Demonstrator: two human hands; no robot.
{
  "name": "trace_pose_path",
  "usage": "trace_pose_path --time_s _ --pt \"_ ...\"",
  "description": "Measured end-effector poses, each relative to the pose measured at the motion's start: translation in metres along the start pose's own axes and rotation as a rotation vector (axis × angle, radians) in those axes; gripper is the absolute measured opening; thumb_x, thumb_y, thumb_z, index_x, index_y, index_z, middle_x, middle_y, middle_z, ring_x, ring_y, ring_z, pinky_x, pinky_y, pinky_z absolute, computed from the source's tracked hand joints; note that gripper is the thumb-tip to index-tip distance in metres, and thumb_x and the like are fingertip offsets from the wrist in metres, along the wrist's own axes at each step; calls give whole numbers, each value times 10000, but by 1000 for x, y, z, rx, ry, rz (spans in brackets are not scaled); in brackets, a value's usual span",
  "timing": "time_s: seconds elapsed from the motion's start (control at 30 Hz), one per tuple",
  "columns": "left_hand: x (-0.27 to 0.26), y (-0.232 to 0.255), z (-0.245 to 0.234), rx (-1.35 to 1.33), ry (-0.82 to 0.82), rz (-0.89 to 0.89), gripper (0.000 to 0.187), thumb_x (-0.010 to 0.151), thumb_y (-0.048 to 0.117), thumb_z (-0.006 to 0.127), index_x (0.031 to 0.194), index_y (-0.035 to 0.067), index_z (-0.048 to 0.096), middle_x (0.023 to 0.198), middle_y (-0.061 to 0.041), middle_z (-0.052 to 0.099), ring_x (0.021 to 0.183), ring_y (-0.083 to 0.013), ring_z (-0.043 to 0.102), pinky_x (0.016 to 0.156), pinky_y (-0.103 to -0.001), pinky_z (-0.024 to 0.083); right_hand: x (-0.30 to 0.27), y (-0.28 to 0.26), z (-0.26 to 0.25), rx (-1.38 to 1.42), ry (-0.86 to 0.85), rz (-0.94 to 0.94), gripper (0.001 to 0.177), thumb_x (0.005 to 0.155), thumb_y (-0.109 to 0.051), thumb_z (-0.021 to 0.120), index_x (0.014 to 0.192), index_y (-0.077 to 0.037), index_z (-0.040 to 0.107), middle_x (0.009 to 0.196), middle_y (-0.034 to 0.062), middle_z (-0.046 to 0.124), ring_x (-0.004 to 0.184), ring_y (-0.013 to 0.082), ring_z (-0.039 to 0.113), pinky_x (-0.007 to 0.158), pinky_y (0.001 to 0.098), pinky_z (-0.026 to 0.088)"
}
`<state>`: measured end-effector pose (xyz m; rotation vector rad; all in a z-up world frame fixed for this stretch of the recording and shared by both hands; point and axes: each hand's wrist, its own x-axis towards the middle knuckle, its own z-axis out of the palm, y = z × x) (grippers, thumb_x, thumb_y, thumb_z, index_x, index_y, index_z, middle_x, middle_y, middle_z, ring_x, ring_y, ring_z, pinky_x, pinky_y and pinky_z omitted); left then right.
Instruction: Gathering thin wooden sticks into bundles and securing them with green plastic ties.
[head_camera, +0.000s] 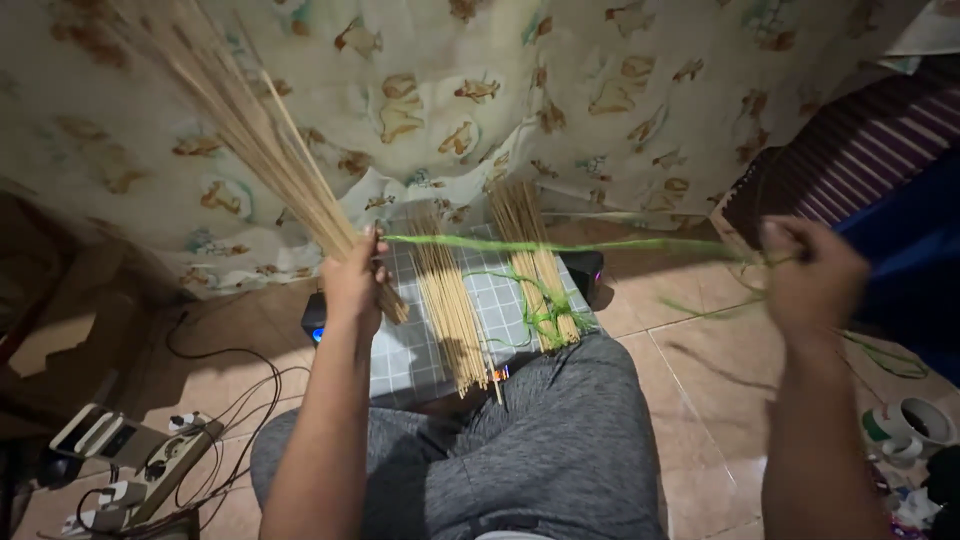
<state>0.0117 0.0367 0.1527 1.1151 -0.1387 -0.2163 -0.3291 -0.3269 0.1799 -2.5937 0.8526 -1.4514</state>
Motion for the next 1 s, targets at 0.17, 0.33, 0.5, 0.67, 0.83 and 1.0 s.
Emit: trace_pose_path --time_s 0.17,0.33,0.5,0.67,0.83,1.0 --pt "-8 10 5 -10 -19 -18 185 974 211 681 985 28 707 651 14 495 483 -74 410 471 -205 352 -16 28 -14 96 -88 489 144 1094 -106 776 1205 -17 754 612 95 522 377 215 415 301 364 336" --pt "-33 13 31 332 4 18 314 934 308 702 969 -4 718 718 -65 544 576 -177 529 545 -328 508 -66 16 13 35 -752 485 722 769 -204 848 1402 -62 530 1369 190 540 1225 364 541 1010 500 466" --pt "-65 -14 68 184 -142 -35 246 974 249 728 971 4 733 635 -61 588 449 -126 501 477 -281 482 -87 -103 32 527 -431 107 637 809 -209 857 1375 -38 619 1218 227 670 1240 429 594 1071 531 414" --pt "-87 -28 80 24 -308 -61 217 970 173 721 938 -42 721 484 -70 443 362 -149 421 414 -317 442 -61 -193 65 922 -537 -85 949 885 -117 743 1644 -53 178 1252 209 679 1220 407 616 1065 503 454" --pt "-98 4 76 142 -247 0 246 951 196 732 973 -48 711 509 -59 488 396 -138 469 430 -322 467 -71 -212 93 1478 -406 627 591 1005 16 439 1541 -186 293 670 53 469 373 133 420 368 222 371" --pt "-94 -3 68 188 -174 0 242 973 219 721 862 11 666 511 -68 524 406 -162 529 449 -337 506 -101 -173 142 1501 -222 1061 276 1074 -67 402 1320 -183 450 598 67 441 341 160 400 363 260 292"
